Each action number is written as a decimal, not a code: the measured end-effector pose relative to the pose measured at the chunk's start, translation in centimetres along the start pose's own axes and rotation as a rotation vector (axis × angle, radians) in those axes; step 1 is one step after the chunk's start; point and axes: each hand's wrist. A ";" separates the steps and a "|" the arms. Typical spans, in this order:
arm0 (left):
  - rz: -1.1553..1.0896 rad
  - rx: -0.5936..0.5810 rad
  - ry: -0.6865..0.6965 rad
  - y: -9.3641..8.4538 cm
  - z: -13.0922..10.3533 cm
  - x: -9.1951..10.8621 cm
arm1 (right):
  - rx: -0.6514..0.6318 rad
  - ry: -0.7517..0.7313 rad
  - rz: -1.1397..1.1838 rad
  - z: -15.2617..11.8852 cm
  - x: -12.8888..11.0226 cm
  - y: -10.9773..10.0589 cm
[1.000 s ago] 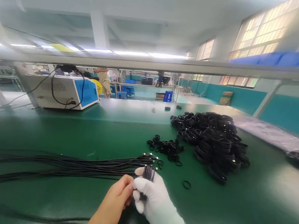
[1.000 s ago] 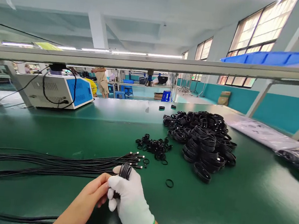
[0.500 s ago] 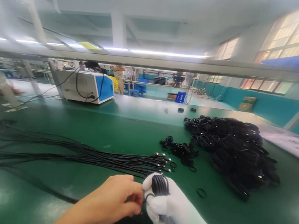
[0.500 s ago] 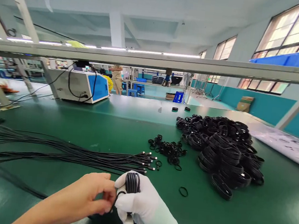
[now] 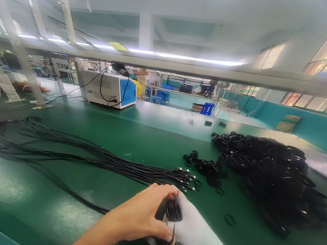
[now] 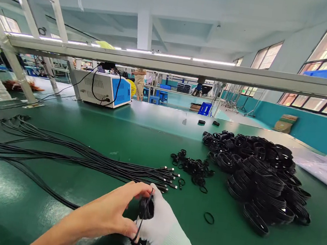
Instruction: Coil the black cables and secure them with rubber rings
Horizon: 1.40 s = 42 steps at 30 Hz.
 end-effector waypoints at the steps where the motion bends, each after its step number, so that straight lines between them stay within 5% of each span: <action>1: 0.056 0.002 -0.011 0.2 0.0 0.1 | 0.047 -0.034 -0.031 0.2 0.6 0.0; 5: 0.251 0.009 -0.026 0.0 1.0 0.2 | 0.157 -0.092 -0.122 0.3 1.0 0.3; 9: 0.088 -0.241 -0.042 -1.5 2.6 -1.1 | 0.228 -0.128 -0.311 -0.6 -1.8 0.3; 11: 0.022 -0.252 -0.011 -1.6 2.8 -1.8 | 0.110 -0.101 -0.222 -1.3 -3.1 0.0; 13: -0.012 -0.213 -0.005 -1.1 2.4 -2.3 | -0.145 -0.067 0.076 -1.8 -3.6 -0.6; 16: -0.247 -0.260 -0.110 -0.4 1.1 -2.5 | -0.377 -0.101 0.440 -2.2 -3.2 -1.4; 20: -0.752 -0.017 -0.138 0.0 -0.3 -1.6 | -0.432 -0.117 0.543 -2.2 -2.4 -1.5; 23: -0.883 0.159 -0.138 0.7 -0.4 -0.9 | -0.472 -0.123 0.560 -2.1 -2.1 -0.9; 30: -0.845 0.320 -0.065 2.4 0.9 -0.6 | -0.459 -0.143 0.576 -2.0 -1.5 -0.7; 34: -0.461 0.530 0.056 0.9 0.3 0.6 | -0.445 -0.113 0.613 -1.8 -1.7 -1.0; 38: -0.126 0.236 0.142 -0.9 0.2 2.0 | -0.587 0.004 0.660 -1.8 -1.4 -0.8; 42: -0.299 -0.025 0.065 -1.3 1.9 1.4 | -0.557 0.015 0.650 -1.5 -1.4 -0.5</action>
Point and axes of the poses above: each hand's wrist, its own z-axis towards the middle knuckle, its own y-axis out of the palm, x = y × z, and after that the axes turned 2 degrees about -z, right-handed
